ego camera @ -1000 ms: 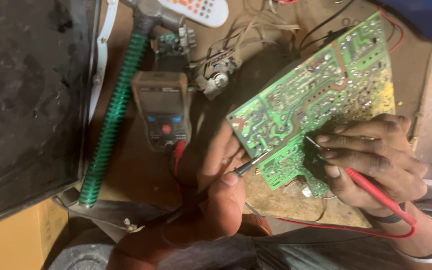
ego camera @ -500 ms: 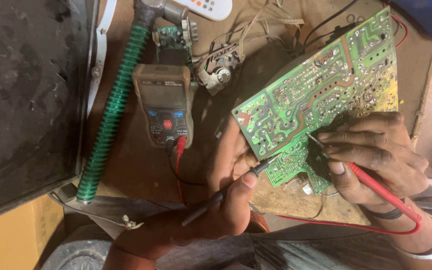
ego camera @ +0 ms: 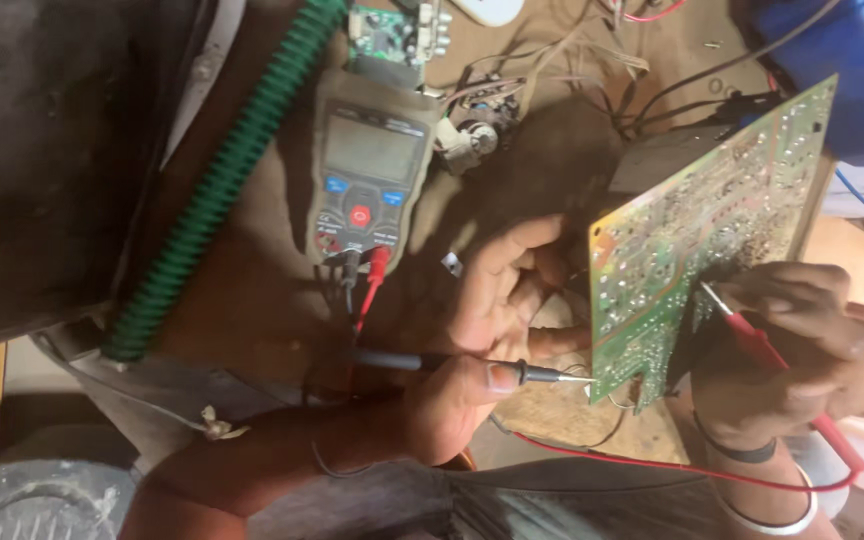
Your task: The person uses a multimeter to test various points on a green circuit board. They move the probes across different components and solder points, occasionally adjusting the board's position on the workbench.
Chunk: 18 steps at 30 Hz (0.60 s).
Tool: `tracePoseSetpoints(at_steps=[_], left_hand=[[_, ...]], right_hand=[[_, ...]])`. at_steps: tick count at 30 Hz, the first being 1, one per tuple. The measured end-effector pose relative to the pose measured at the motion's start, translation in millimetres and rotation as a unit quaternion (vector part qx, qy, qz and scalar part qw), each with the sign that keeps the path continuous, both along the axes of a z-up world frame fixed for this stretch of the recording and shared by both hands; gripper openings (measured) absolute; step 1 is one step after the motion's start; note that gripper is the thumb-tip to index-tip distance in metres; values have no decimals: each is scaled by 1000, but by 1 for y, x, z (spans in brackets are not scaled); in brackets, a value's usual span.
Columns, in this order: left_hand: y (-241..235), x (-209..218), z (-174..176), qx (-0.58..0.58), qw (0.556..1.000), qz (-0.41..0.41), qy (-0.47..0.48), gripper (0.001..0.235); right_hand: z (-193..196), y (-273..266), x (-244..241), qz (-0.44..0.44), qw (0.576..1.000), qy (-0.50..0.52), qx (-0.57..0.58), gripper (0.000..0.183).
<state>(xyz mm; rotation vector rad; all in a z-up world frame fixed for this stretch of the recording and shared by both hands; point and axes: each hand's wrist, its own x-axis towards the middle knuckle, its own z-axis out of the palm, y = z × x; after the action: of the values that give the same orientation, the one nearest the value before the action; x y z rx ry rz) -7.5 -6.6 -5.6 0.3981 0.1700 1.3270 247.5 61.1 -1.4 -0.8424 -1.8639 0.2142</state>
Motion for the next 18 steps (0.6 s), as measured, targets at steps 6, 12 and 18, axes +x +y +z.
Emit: tracePoseSetpoints(at_steps=[6,12,18], left_hand=[[-6,8,-11,-9,1000,12,3,89],[-5,10,-7,-47,998,44,13,86],[-4,12,-3,-41,990,97,90,75]], right_hand=[[-2,4,-3,9,1000,21,9,60],[6,0,-11,11,999,31,-16,59],[11,-7,-13,3,991,83,-100,34]])
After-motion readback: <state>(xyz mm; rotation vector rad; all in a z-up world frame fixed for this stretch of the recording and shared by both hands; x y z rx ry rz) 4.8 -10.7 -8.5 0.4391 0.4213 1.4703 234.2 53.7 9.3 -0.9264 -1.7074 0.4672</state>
